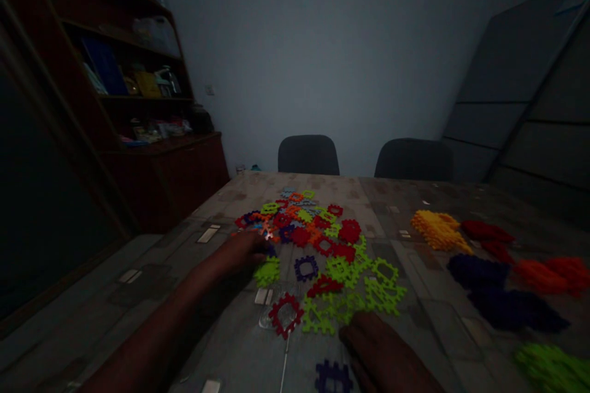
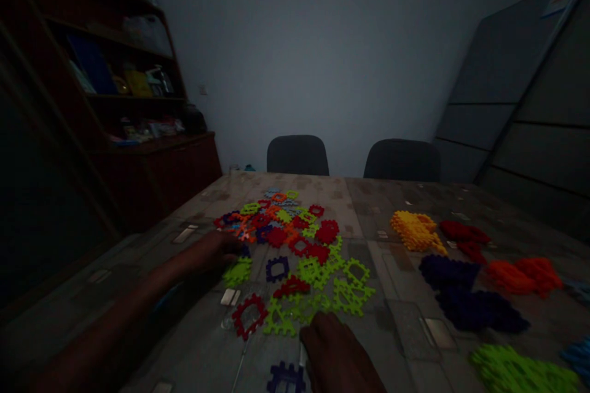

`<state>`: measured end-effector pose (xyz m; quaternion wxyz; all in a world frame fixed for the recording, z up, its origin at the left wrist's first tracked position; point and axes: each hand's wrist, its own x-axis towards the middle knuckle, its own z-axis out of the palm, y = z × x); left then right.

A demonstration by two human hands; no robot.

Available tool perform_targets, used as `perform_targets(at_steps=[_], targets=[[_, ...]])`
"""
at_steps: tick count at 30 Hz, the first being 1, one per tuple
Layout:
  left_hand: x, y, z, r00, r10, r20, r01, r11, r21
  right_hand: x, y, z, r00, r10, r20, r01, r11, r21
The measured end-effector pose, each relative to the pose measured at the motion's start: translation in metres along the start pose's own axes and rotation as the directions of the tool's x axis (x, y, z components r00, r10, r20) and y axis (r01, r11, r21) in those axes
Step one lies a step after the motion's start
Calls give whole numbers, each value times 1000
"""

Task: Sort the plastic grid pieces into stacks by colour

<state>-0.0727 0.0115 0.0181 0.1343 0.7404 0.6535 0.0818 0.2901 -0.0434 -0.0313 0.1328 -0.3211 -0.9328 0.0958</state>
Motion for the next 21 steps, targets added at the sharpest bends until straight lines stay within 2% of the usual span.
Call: perform_targets(at_steps=[5, 13, 17, 21], targets=[[3, 6, 12, 999, 39, 1, -39, 997, 69, 9, 5, -9, 998, 51, -27, -49, 997, 61], [7, -1, 10, 998, 62, -12, -61, 997, 53, 2, 7, -10, 997, 1, -76, 6, 996, 91], [2, -5, 9, 996, 84, 21, -84, 996, 27, -2, 8, -1, 990, -137, -11, 137, 990, 29], [-2, -2, 8, 996, 83, 31, -84, 996, 32, -3, 8, 19, 993, -121, -16, 120, 990, -68]])
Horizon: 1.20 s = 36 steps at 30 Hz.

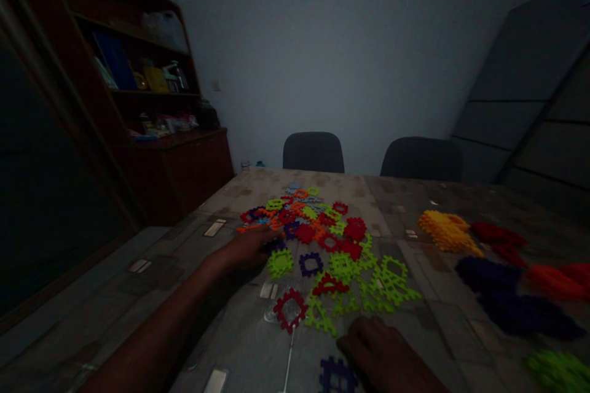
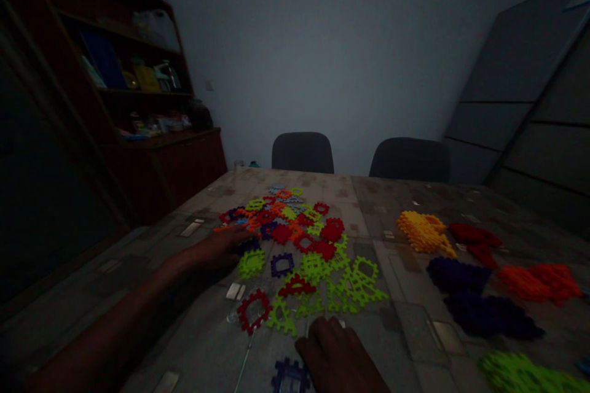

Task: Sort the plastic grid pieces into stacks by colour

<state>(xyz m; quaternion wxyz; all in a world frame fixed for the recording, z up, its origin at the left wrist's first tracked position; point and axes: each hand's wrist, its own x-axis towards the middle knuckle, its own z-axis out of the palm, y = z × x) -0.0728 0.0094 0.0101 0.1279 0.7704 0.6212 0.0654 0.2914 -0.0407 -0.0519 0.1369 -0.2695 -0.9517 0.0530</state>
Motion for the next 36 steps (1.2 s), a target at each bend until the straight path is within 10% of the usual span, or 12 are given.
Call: perform_targets(at_steps=[11, 23, 30, 36], targets=[[3, 9, 5, 997, -42, -64, 47, 996, 80, -7, -3, 3, 999, 41, -3, -41, 999, -8], [6, 1, 7, 991, -5, -135, 12, 998, 54, 7, -15, -47, 927, 199, 319, -253, 958, 135], [-2, -5, -23, 956, 26, -293, -28, 1000, -4, 25, -22, -46, 868, 246, 432, -328, 936, 127], [-12, 19, -43, 924, 98, -370, -119, 992, -33, 19, -22, -34, 924, 196, 327, -250, 959, 134]])
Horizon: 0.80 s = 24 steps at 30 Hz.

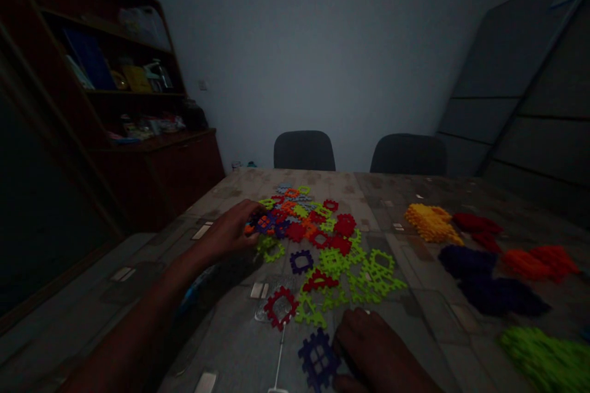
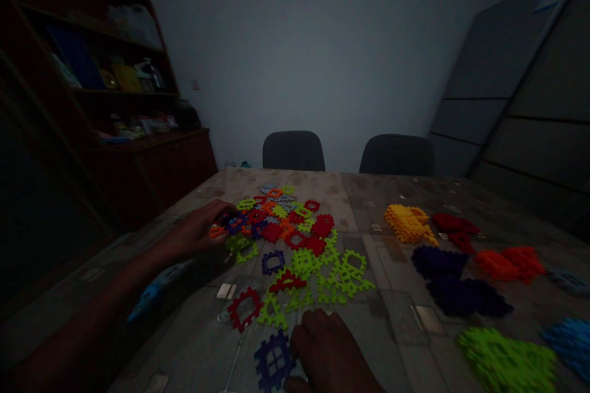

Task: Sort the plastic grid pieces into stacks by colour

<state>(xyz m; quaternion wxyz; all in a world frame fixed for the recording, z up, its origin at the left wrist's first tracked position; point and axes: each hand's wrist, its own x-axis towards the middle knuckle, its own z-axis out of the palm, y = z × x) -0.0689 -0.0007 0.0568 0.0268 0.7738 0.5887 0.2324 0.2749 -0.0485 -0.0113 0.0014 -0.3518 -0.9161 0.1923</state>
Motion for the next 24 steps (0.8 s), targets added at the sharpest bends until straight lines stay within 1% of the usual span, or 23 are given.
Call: perform_targets(at_steps=[2, 5, 7, 9, 11, 13, 15, 18, 21, 24], targets=[[0, 13, 0, 999, 34, 6, -33, 999, -38, -2, 3, 4, 998, -34, -58, 35, 999, -1], [0, 35, 4, 996, 83, 33, -79, 991, -104, -6, 8, 3, 996, -52, -79, 56, 997, 58], [-3, 50, 9, 992, 117, 54, -109, 984, -143, -7, 11, -3, 996, -4, -92, 14, 993, 116], [-7, 64, 14, 984, 155, 85, -137, 974, -182, -8, 12, -11, 989, 89, -116, -72, 987, 145], [-12, 77, 19, 973, 186, 138, -152, 962, -227, -8, 14, -21, 971, 180, -154, -158, 977, 145], [-18, 89, 23, 958, 213, 190, -158, 951, -266, -7, 16, -29, 953, 233, -194, -207, 967, 146], [-24, 100, 26, 948, 225, 227, -158, 947, -280, -6, 19, -35, 941, 253, -225, -223, 963, 153], [-33, 117, 29, 934, 225, 277, -144, 948, -285, -4, 22, -39, 929, 292, -228, -264, 954, 146], [-46, 132, 34, 920, 189, 344, -87, 952, -292, -4, 24, -38, 926, 310, -217, -285, 948, 143], [-62, 139, 41, 899, 135, 416, -24, 965, -260, -4, 26, -35, 931, 302, -206, -279, 951, 133]])
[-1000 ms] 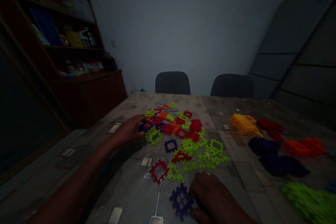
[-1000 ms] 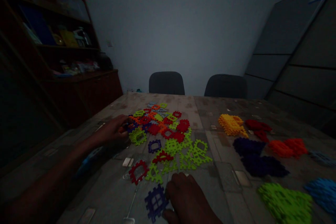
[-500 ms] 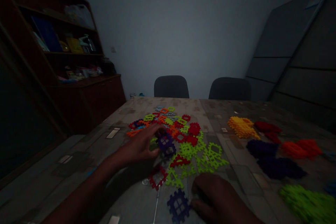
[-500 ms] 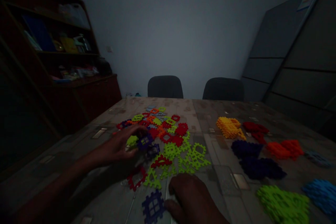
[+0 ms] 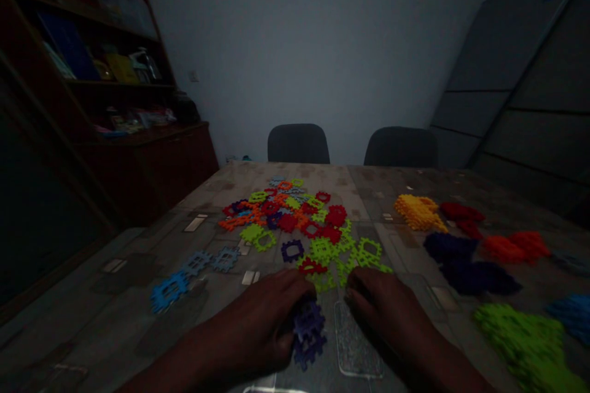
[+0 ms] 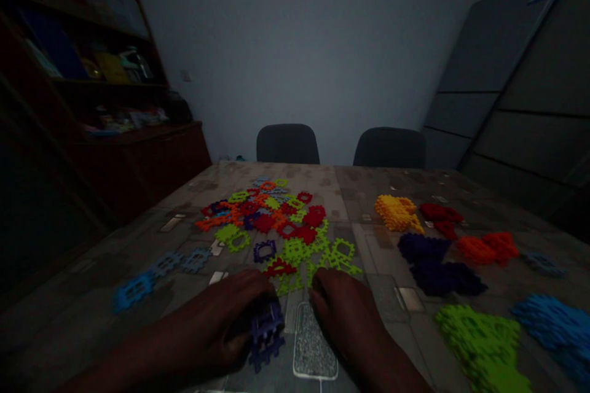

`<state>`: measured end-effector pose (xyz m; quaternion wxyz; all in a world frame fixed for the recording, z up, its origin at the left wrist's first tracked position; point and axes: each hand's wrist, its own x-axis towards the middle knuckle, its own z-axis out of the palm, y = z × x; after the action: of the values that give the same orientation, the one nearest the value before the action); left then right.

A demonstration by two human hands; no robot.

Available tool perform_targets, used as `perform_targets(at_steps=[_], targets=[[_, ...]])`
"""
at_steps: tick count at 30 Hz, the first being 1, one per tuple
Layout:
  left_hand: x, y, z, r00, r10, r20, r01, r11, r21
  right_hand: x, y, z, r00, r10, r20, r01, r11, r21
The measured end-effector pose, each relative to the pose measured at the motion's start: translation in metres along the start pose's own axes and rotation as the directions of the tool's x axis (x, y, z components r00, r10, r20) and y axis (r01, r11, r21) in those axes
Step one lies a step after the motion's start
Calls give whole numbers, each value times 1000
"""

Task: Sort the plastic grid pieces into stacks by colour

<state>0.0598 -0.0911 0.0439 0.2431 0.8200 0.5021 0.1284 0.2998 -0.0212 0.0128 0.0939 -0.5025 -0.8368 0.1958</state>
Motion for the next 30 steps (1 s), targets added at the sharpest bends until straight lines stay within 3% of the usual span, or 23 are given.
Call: perform_targets(at_steps=[5, 10, 18, 24, 30], targets=[[-10, -3, 18, 999, -27, 29, 26, 1000, 10, 1, 2, 3, 1000, -3, 25, 4, 1000, -5], [-17, -4, 23, 999, -10, 32, 10, 1000, -6, 1, 2, 4, 999, -2, 37, 3, 1000, -19], [-10, 9, 31, 974, -215, 73, 214, 977, 21, 2, 4, 7, 999, -23, 42, 24, 1000, -18], [-5, 4, 37, 989, -131, 66, 127, 990, 57, 1, 3, 10, 998, -40, 39, 43, 997, -72], [-14, 3, 19, 988, -113, 104, 105, 991, 79, 1, 3, 13, 998, -59, 33, 62, 993, -99]])
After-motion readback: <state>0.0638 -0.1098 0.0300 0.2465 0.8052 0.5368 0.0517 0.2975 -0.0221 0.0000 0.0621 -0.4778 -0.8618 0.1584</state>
